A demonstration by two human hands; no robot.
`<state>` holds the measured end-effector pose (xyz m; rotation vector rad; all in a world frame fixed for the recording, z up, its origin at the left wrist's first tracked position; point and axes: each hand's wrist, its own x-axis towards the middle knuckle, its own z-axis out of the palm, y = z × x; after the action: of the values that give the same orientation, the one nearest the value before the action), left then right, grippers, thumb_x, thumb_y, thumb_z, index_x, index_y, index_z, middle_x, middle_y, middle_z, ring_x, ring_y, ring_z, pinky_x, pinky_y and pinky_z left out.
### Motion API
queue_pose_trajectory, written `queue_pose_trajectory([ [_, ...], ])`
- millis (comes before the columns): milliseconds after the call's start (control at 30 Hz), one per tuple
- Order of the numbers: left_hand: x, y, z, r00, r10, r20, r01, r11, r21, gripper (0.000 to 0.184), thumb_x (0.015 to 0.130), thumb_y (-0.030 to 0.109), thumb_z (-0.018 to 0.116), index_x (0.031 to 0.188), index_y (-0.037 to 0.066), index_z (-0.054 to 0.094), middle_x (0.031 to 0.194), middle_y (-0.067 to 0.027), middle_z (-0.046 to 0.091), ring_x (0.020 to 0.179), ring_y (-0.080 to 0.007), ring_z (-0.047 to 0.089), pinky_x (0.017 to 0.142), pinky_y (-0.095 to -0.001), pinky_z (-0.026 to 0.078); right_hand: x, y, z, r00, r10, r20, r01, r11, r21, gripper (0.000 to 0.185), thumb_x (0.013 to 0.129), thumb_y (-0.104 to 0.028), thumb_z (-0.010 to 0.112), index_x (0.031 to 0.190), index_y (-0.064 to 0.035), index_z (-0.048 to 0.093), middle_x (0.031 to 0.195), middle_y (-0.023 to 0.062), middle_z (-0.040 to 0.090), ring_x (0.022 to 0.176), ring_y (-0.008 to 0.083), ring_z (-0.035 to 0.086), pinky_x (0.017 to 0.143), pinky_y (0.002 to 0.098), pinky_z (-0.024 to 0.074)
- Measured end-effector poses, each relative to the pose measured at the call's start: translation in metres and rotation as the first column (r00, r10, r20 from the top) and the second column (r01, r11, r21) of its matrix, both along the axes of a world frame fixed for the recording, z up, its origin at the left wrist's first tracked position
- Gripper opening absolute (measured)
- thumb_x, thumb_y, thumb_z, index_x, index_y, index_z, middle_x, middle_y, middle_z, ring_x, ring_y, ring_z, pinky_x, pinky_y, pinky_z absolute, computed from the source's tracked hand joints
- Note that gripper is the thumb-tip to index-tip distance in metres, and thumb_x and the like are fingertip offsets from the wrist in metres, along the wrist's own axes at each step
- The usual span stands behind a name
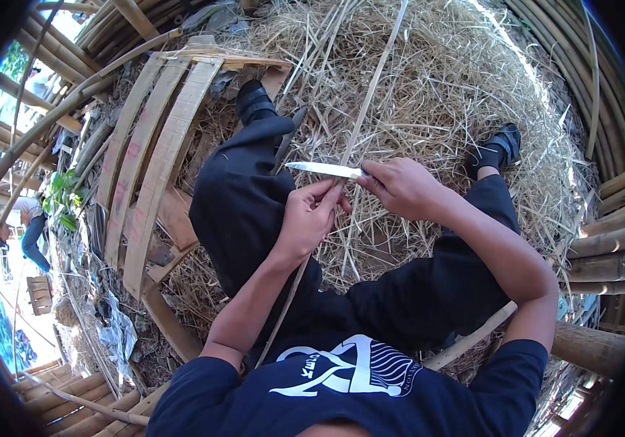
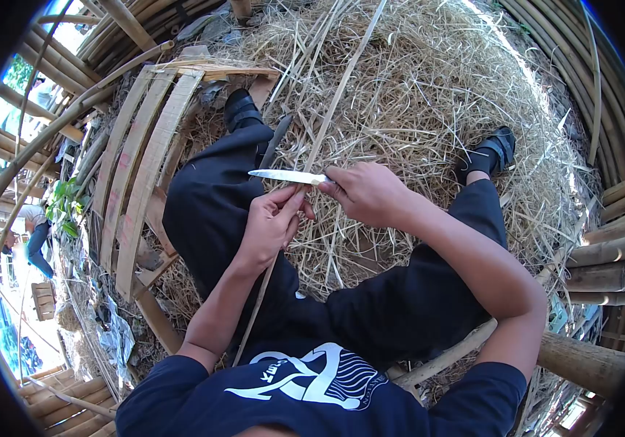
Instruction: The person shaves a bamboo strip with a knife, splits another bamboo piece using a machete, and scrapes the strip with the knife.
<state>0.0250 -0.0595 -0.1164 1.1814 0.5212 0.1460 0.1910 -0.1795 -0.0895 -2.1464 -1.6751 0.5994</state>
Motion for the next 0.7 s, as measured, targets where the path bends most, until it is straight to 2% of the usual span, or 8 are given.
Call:
queue_pose_trajectory([
  [133,-0.002,-0.001,-0.002,0.999,0.008,0.045,-0.009,0.999,0.039,0.025,0.1,0.013,0.046,0.119,0.0,0.057,0.071,-0.0021,0.058,0.037,0.0,0.035,0.034,-0.0168,0.024,0.006,0.001,-0.006,0.997,0.005,0.083,-0.018,0.988,0.152,0.03,0.095,-0.034,0.048,0.087,-0.0067,0.056,0.061,0.017,0.056,0.063,0.0383,0.058,0.058,0.0491,0.0429],
  [267,-0.004,0.0,0.001,0.998,0.015,0.055,-0.016,1.0,0.013,0.026,0.1,0.013,0.046,0.121,0.001,0.056,0.07,-0.0016,0.057,0.037,-0.0002,0.035,0.034,-0.0164,0.025,0.022,0.0,0.0,0.996,-0.082,0.044,0.081,0.997,0.016,0.031,0.095,-0.036,0.049,0.084,-0.0084,0.058,0.058,0.0162,0.055,0.06,0.0376,0.057,0.056,0.0481,0.0418],
  [367,-0.004,0.0,0.0,0.999,0.029,0.016,-0.029,0.999,-0.024,0.028,0.1,0.013,0.046,0.123,0.001,0.055,0.068,-0.0006,0.055,0.037,-0.0002,0.035,0.035,-0.0158,0.026,0.039,0.003,-0.013,0.978,-0.055,0.2,0.047,0.998,0.044,0.029,0.094,-0.035,0.049,0.088,-0.0099,0.063,0.061,0.0145,0.058,0.059,0.0346,0.058,0.056,0.0453,0.0431],
  [467,-0.014,0.004,0.005,0.999,0.005,0.049,-0.002,0.998,-0.064,0.027,0.1,0.013,0.046,0.123,0.001,0.055,0.067,0.0002,0.054,0.038,0.0001,0.035,0.035,-0.0154,0.027,0.09,-0.003,-0.018,0.899,-0.437,0.022,0.436,0.893,-0.112,0.031,0.091,-0.019,0.046,0.115,-0.0152,0.065,0.08,0.0159,0.067,0.067,0.0259,0.064,0.065,0.0382,0.0499],
  [500,-0.02,0.004,0.008,0.999,-0.03,0.025,0.031,0.998,-0.056,0.027,0.1,0.013,0.046,0.123,0.001,0.055,0.067,0.0005,0.054,0.038,0.0003,0.036,0.035,-0.0155,0.027,0.139,-0.019,-0.05,0.855,-0.519,0.004,0.517,0.854,0.061,0.033,0.093,-0.021,0.045,0.12,-0.016,0.063,0.085,0.0171,0.068,0.071,0.0273,0.064,0.07,0.0378,0.051],
  [533,-0.023,0.004,0.01,0.998,-0.064,0.004,0.064,0.997,-0.048,0.027,0.1,0.012,0.046,0.123,0.001,0.054,0.066,0.0007,0.054,0.038,0.0004,0.036,0.035,-0.0156,0.027,0.163,-0.031,-0.044,0.748,-0.664,-0.028,0.664,0.745,0.066,0.035,0.096,-0.028,0.044,0.124,-0.0147,0.06,0.091,0.0177,0.068,0.076,0.0298,0.065,0.074,0.04,0.0505],
  [600,-0.021,0.009,0.011,0.998,-0.06,0.027,0.06,0.998,-0.001,0.027,0.1,0.012,0.046,0.123,0.001,0.055,0.067,0.0006,0.054,0.037,0.0004,0.035,0.035,-0.0157,0.026,0.178,-0.054,-0.029,0.632,-0.735,0.246,0.701,0.678,0.222,0.044,0.097,-0.042,0.04,0.101,-0.0072,0.065,0.086,0.0198,0.067,0.078,0.0336,0.064,0.07,0.046,0.046],
  [700,-0.012,0.009,0.012,0.997,-0.073,0.038,0.073,0.997,-0.005,0.028,0.1,0.013,0.046,0.122,0.0,0.055,0.068,-0.0017,0.056,0.036,-0.0002,0.035,0.035,-0.0159,0.027,0.161,-0.06,-0.029,0.637,-0.76,0.124,0.677,0.63,0.38,0.049,0.097,-0.047,0.04,0.086,-0.004,0.061,0.071,0.0147,0.063,0.068,0.0283,0.061,0.063,0.0431,0.0437],
])
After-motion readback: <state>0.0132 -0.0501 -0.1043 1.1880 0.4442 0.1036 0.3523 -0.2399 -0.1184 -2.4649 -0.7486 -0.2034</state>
